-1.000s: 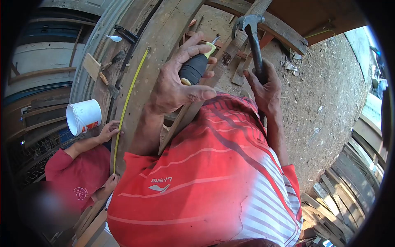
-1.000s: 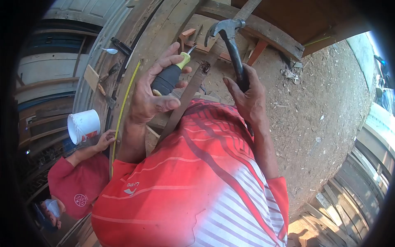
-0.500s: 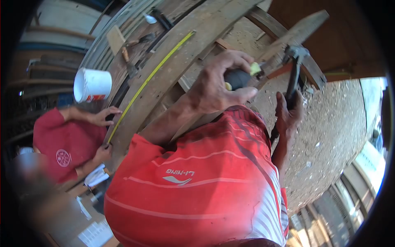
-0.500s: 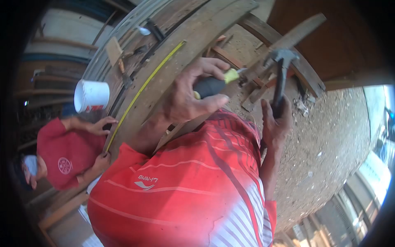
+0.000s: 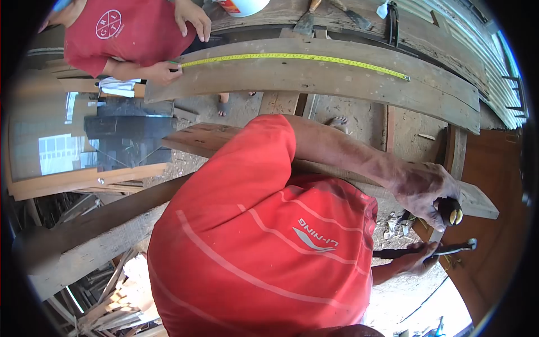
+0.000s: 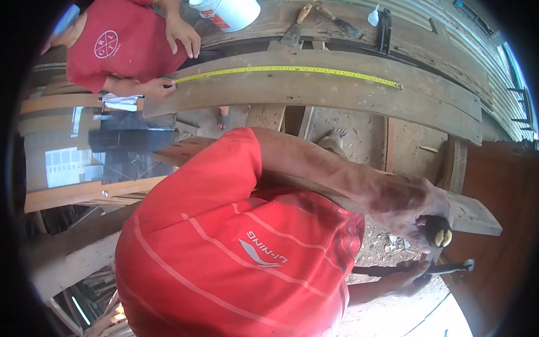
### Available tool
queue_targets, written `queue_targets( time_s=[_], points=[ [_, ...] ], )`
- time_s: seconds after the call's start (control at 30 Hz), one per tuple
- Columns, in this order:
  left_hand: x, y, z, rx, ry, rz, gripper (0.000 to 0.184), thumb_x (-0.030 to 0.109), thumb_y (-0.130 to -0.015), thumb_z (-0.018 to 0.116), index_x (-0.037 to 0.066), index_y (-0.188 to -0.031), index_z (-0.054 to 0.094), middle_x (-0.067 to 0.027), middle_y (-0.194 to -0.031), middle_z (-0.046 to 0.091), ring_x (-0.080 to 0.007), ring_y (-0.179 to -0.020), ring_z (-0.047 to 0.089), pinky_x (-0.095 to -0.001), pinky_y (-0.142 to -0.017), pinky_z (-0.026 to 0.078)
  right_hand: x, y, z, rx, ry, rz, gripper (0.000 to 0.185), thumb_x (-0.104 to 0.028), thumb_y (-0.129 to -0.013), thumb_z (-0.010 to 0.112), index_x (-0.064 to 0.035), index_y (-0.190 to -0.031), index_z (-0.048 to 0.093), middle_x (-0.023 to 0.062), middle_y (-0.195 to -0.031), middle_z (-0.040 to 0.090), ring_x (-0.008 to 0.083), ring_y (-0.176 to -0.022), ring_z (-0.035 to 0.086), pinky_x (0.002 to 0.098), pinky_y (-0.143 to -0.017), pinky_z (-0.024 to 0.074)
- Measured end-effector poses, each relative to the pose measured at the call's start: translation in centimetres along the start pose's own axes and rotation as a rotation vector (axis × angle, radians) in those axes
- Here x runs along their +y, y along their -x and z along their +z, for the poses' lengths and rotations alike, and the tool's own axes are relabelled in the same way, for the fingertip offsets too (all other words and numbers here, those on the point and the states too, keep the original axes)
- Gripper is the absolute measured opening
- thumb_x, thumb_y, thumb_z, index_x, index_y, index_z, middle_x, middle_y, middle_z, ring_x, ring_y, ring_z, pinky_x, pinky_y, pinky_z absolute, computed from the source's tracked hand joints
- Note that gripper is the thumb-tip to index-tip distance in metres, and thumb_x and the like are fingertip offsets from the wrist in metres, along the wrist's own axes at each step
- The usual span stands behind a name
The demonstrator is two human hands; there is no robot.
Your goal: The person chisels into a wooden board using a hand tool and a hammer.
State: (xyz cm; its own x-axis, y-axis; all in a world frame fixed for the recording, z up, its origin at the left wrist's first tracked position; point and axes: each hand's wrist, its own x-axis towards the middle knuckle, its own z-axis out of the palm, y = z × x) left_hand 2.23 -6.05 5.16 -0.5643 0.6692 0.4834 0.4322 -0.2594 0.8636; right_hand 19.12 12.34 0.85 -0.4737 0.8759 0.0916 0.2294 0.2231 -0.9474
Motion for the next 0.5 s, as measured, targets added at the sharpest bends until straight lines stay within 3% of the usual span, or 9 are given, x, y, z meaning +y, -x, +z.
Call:
queue_targets(
  time_s=[0.07,0.17,0.23,0.3,0.33,0.4,0.43,0.47,0.5],
  points=[
    [-0.7,-0.2,0.4,0.043,-0.073,0.155,0.04,0.027,-0.079,0.086,0.006,-0.11,0.07,-0.0093,-0.099,0.071,-0.0267,-0.096,0.069,-0.0436,-0.086,0.054,-3.2,-1.2,1.4,0.15,-0.011,-0.001,0.037,-0.03,-0.096,0.076,0.0021,-0.108,0.063,0.0039,-0.075,0.057,0.0089,-0.057,0.05,0.0236,-0.048,0.039],
    [-0.2,-0.4,0.2,0.058,0.021,0.023,0.036,0.029,-0.078,0.082,0.007,-0.104,0.07,-0.0099,-0.095,0.071,-0.0275,-0.091,0.069,-0.0426,-0.083,0.054,-5.6,-5.0,0.9,0.224,-0.067,-0.079,0.038,-0.029,-0.094,0.078,0.0027,-0.107,0.062,0.0058,-0.077,0.059,0.0106,-0.061,0.052,0.0246,-0.05,0.0407],
    [-0.5,-1.1,0.8,0.072,0.133,-0.051,0.035,0.03,-0.077,0.081,0.006,-0.099,0.069,-0.0113,-0.091,0.071,-0.0277,-0.083,0.068,-0.0393,-0.077,0.055,-6.7,-8.5,0.3,0.253,-0.191,-0.21,0.024,-0.013,-0.092,0.075,0.0049,-0.104,0.064,0.0077,-0.077,0.06,0.0119,-0.061,0.052,0.0247,-0.051,0.0407],
    [-1.9,-1.0,0.9,0.055,0.478,-0.158,0.037,0.028,-0.081,0.079,0.005,-0.104,0.062,-0.0068,-0.085,0.064,-0.0207,-0.076,0.062,-0.0376,-0.07,0.053,-7.5,-11.4,-1.5,0.306,-0.222,-0.231,0.017,-0.01,-0.093,0.07,0.0059,-0.095,0.064,0.0083,-0.069,0.056,0.0131,-0.057,0.048,0.0254,-0.051,0.0396],
    [-2.4,-1.2,0.9,0.082,0.704,-0.216,0.035,0.027,-0.083,0.077,0.005,-0.105,0.06,-0.0048,-0.082,0.06,-0.0187,-0.074,0.059,-0.0379,-0.069,0.052,-7.1,-12.4,-3.1,0.248,-0.318,-0.22,0.027,-0.02,-0.097,0.067,0.0067,-0.099,0.063,0.0082,-0.073,0.055,0.0136,-0.06,0.048,0.0263,-0.053,0.0398],
    [-2.6,-2.0,-0.2,0.152,0.644,-0.158,0.032,0.02,-0.09,0.067,0.004,-0.114,0.055,-0.0067,-0.088,0.061,-0.0168,-0.08,0.061,-0.0353,-0.075,0.053,-8.4,-10.8,-3.1,0.231,-0.493,-0.284,0.046,-0.037,-0.104,0.061,0.0085,-0.108,0.06,0.01,-0.084,0.055,0.0149,-0.067,0.049,0.0271,-0.057,0.0403],
    [-2.6,-2.4,-0.6,0.188,0.612,-0.13,0.031,0.017,-0.093,0.061,0.003,-0.119,0.052,-0.0076,-0.091,0.061,-0.0158,-0.082,0.062,-0.034,-0.078,0.053,-7.9,-10.3,-3.6,0.212,-0.461,-0.31,0.052,-0.041,-0.105,0.059,0.0072,-0.124,0.055,0.0116,-0.087,0.056,0.0157,-0.067,0.05,0.0279,-0.058,0.0424],
    [-3.2,-2.6,-1.3,0.13,0.619,-0.166,0.038,0.025,-0.094,0.056,0.004,-0.124,0.051,-0.0113,-0.094,0.063,-0.0198,-0.087,0.063,-0.0379,-0.082,0.053,-8.2,-8.9,-3.3,0.133,-0.469,-0.397,0.049,-0.033,-0.109,0.05,0.0041,-0.14,0.045,0.0168,-0.089,0.063,0.0172,-0.064,0.055,0.0278,-0.054,0.0458],
    [-3.4,-2.9,-1.5,0.134,0.683,-0.155,0.037,0.028,-0.096,0.057,0.004,-0.123,0.051,-0.0111,-0.093,0.063,-0.02,-0.087,0.063,-0.0384,-0.083,0.053,-7.8,-7.9,-3.4,0.084,-0.466,-0.398,0.052,-0.03,-0.11,0.047,0.0036,-0.149,0.04,0.015,-0.085,0.061,0.0162,-0.062,0.055,0.0273,-0.052,0.0451]
  ],
)
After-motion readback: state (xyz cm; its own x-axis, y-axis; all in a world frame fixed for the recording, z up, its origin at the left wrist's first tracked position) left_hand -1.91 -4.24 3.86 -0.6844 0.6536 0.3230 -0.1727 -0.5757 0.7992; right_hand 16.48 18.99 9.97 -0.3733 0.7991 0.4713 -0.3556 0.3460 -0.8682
